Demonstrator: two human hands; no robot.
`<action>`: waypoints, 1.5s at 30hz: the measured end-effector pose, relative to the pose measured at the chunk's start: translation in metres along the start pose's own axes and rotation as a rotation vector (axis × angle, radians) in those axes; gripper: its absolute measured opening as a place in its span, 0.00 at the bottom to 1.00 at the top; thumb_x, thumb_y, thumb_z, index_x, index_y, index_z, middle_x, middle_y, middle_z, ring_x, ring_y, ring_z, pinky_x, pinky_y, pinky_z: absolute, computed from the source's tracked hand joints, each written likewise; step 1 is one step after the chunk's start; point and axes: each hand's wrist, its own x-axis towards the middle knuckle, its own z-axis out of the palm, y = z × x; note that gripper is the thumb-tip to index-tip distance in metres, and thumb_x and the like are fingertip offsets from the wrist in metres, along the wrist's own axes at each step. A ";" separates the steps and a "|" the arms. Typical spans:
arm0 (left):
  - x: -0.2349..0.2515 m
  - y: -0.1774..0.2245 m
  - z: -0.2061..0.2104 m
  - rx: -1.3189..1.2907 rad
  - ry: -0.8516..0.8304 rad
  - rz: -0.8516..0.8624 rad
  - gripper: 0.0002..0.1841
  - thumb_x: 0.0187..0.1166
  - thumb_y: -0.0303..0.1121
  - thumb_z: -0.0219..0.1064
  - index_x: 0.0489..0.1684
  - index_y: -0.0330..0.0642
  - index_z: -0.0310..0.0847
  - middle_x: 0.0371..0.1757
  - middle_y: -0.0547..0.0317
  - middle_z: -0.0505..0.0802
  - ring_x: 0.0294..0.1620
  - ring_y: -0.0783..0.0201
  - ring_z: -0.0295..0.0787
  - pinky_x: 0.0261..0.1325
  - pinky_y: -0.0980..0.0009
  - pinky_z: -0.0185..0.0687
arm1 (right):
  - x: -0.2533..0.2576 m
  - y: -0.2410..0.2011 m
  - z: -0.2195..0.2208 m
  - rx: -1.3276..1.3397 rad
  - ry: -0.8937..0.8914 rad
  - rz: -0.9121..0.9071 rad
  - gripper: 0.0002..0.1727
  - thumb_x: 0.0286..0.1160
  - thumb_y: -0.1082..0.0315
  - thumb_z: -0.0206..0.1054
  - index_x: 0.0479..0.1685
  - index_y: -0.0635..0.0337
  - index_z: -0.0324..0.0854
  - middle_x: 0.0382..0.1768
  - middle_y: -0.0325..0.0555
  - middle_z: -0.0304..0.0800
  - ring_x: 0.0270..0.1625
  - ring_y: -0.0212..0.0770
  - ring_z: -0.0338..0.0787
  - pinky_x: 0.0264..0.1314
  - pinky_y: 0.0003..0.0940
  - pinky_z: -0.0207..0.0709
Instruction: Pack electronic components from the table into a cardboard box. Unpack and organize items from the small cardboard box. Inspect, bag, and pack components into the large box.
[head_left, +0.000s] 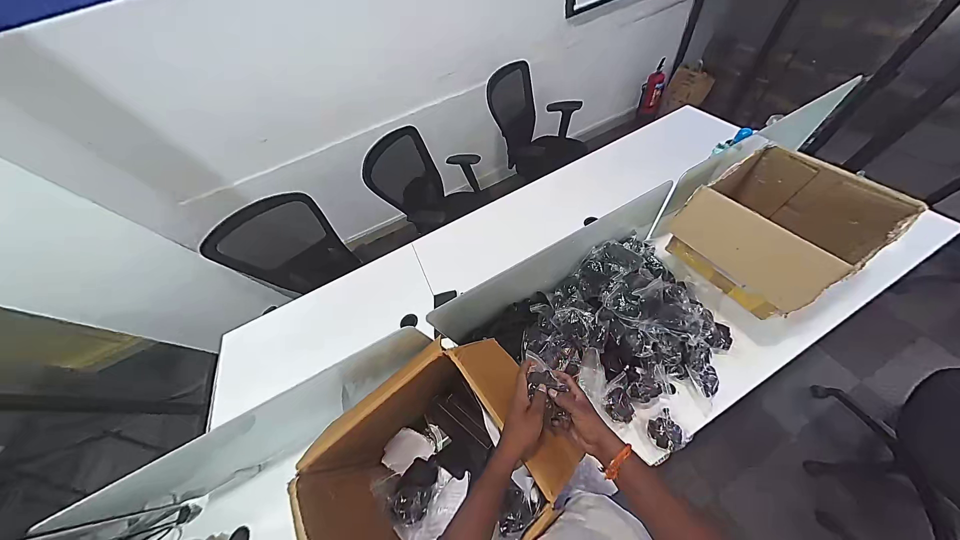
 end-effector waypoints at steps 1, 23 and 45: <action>0.001 0.000 -0.001 0.006 -0.023 0.007 0.34 0.89 0.33 0.55 0.94 0.37 0.48 0.88 0.44 0.69 0.85 0.60 0.71 0.85 0.61 0.70 | 0.001 -0.001 -0.003 0.024 -0.010 0.015 0.36 0.79 0.63 0.68 0.87 0.46 0.59 0.63 0.54 0.85 0.52 0.48 0.90 0.45 0.44 0.87; -0.227 -0.046 -0.164 -0.123 1.001 -0.114 0.22 0.92 0.34 0.50 0.77 0.30 0.71 0.76 0.44 0.83 0.74 0.56 0.83 0.74 0.57 0.83 | 0.026 -0.039 0.095 -0.938 -0.164 -0.611 0.31 0.75 0.64 0.69 0.76 0.69 0.68 0.69 0.58 0.81 0.66 0.45 0.87 0.64 0.41 0.87; -0.130 -0.197 -0.209 0.693 0.251 -1.007 0.27 0.79 0.36 0.63 0.77 0.33 0.72 0.76 0.23 0.76 0.75 0.27 0.76 0.67 0.32 0.79 | 0.014 0.176 0.155 -2.317 -1.345 0.487 0.35 0.52 0.48 0.81 0.62 0.57 0.85 0.57 0.62 0.89 0.61 0.67 0.87 0.60 0.76 0.76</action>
